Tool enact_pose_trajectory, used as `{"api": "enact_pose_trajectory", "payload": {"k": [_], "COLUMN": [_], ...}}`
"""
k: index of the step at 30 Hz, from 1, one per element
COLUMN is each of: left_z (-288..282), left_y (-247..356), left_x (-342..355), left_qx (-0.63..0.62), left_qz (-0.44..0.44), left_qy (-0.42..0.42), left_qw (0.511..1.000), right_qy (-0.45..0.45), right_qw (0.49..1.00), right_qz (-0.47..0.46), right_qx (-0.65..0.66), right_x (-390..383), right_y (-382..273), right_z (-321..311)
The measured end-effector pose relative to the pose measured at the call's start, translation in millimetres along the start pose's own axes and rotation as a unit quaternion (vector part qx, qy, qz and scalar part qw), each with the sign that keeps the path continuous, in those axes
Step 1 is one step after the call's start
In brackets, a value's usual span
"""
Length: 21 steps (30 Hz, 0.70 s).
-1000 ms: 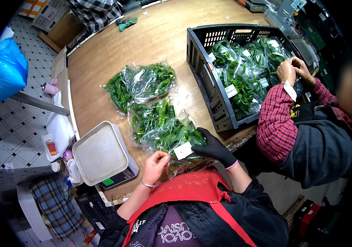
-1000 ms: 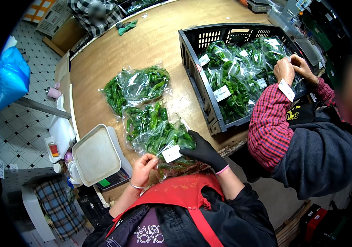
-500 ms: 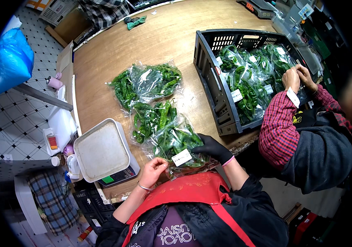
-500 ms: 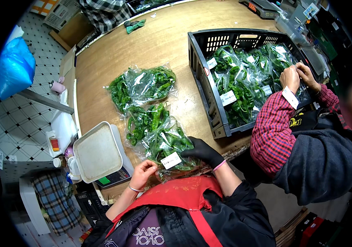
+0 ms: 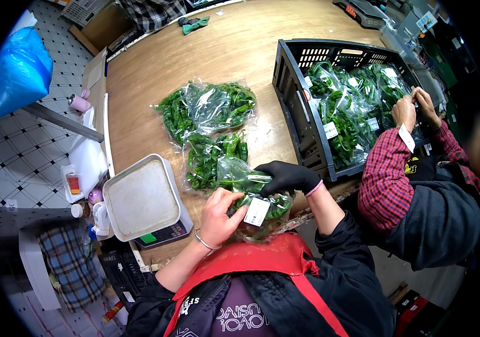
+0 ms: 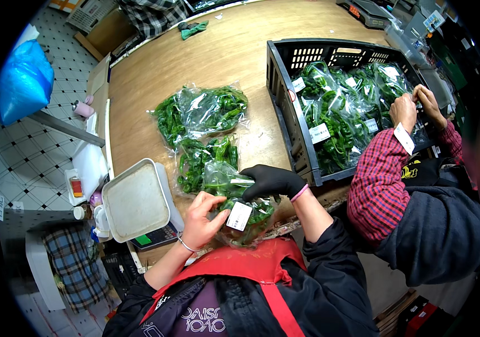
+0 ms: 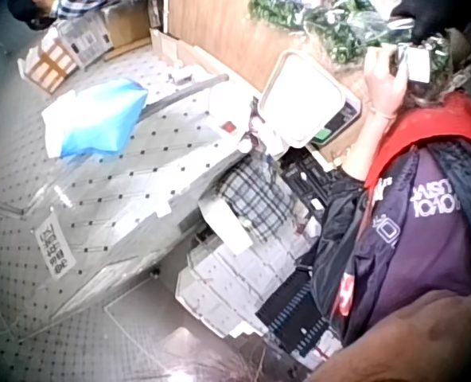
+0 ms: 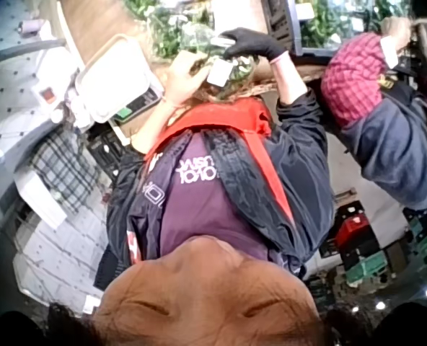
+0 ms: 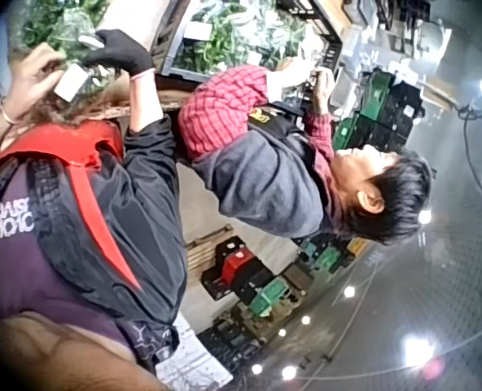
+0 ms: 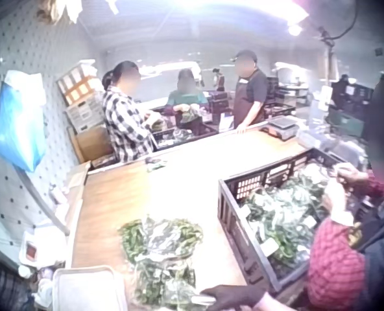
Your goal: The person receives a bag of green peppers, walks through a warehouse, and then labels multiple bags of green peppers at a packing station. They place the labeled bags on a table next to a scale and a crate.
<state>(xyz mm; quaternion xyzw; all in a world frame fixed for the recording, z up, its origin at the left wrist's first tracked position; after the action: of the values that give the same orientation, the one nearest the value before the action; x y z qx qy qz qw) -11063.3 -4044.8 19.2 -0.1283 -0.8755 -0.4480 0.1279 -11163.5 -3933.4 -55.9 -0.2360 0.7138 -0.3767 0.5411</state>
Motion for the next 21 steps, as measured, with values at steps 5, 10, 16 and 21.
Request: {"api": "enact_pose_trajectory", "payload": {"k": [5,10,16,21], "left_z": [5.4,9.7,16.8,20.6], "left_y": [-9.5,-18.0,-22.8,-21.4], "left_x": [-16.0,-17.5,-12.5,-5.4], "left_qx": [-0.008,-0.021,0.042,0.119], "left_qz": [-0.030,-0.056,-0.049,-0.030], "left_qy": [-0.036,-0.055,-0.089,-0.130], "left_qw": [0.999,0.997,0.994,0.984], "right_qy": [-0.023,-0.045,-0.038,-0.010], "right_qw": [0.997,0.994,0.991,0.986], "right_qz": [0.011,-0.013,-0.031,0.035], "right_qx": [0.074,0.096,0.121,0.164], "right_x": [7.3,14.9,14.2,17.8], "right_y": [12.8,19.1,13.2,31.0], "right_z": [10.2,16.5,19.7,18.3]}}
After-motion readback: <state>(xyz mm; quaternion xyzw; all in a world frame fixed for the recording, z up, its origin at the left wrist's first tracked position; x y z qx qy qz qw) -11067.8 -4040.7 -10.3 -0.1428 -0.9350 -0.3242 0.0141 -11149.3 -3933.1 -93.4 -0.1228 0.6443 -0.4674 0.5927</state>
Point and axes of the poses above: each hand's wrist, its own x-axis towards the middle knuckle, its own z-axis out of the palm, y = z × x, the point moved 9 cm from there along x, towards the middle knuckle, and after that the axes turned 13 degrees about z, right-handed, at the moved point
